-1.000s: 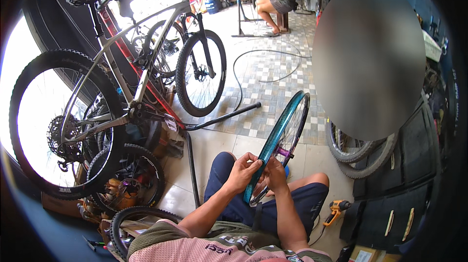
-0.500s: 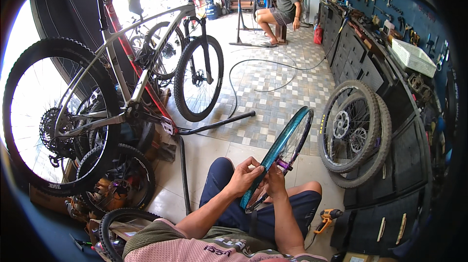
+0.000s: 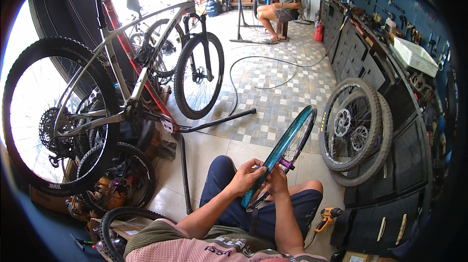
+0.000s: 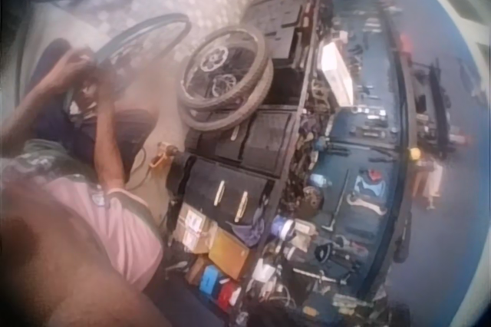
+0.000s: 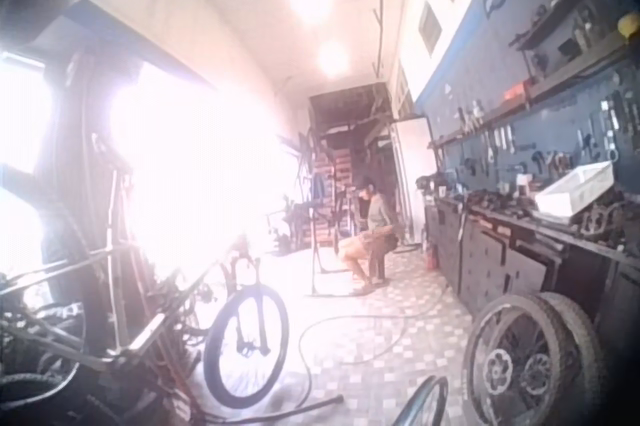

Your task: The person sits on the floor and works on a bicycle wheel, using a hammer to tap the rim and a spoke wrench to adjust the spokes. They repeatedly rotate the wheel and make adjustments to true the rim.

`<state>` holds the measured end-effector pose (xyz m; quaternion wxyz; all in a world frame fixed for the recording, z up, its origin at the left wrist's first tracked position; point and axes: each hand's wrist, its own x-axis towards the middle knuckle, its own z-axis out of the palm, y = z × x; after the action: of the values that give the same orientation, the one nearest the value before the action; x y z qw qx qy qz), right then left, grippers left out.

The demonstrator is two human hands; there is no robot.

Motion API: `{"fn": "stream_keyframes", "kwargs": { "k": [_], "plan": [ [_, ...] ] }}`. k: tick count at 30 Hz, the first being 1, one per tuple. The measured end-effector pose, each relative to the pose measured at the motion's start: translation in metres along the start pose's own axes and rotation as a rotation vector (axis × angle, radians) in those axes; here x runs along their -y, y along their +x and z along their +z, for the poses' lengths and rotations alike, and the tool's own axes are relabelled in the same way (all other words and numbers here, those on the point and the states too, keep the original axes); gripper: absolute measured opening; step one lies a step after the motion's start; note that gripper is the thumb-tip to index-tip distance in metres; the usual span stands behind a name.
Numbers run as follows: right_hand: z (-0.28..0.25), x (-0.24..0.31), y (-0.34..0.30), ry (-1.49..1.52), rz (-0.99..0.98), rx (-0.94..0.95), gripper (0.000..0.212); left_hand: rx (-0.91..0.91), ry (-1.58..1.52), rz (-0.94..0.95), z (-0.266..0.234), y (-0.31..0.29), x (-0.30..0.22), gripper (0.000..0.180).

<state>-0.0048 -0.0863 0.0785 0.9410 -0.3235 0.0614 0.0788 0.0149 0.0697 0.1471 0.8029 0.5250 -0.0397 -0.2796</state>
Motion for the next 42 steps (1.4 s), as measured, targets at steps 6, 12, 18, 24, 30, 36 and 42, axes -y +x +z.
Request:
{"fn": "stream_keyframes", "kwargs": {
  "k": [6, 12, 18, 24, 30, 36, 42],
  "plan": [
    [-0.004, -0.007, 0.002, -0.072, -0.061, 0.065, 0.028, -0.002, -0.035, -0.005, 0.005, -0.004, -0.007, 0.022],
    [-0.007, -0.009, -0.001, 0.022, -0.068, 0.090, 0.023, -0.023, -0.039, 0.008, 0.007, -0.006, -0.005, 0.022],
    [0.012, 0.000, -0.008, 0.066, -0.073, -0.006, 0.027, -0.021, -0.007, 0.034, 0.006, -0.005, -0.001, 0.023],
    [-0.013, -0.012, 0.001, -0.003, -0.058, 0.031, 0.025, -0.053, 0.038, 0.034, 0.006, -0.004, 0.000, 0.024],
    [-0.013, -0.007, 0.003, 0.008, -0.026, 0.081, 0.030, -0.049, 0.048, 0.035, 0.016, -0.004, -0.003, 0.023],
    [0.004, -0.003, 0.000, -0.043, -0.060, -0.030, 0.037, -0.071, 0.076, 0.051, 0.013, -0.006, -0.003, 0.022],
    [0.009, 0.001, -0.003, 0.011, -0.052, 0.079, 0.034, -0.076, 0.076, 0.072, 0.012, -0.005, -0.004, 0.023]
  ]
}}
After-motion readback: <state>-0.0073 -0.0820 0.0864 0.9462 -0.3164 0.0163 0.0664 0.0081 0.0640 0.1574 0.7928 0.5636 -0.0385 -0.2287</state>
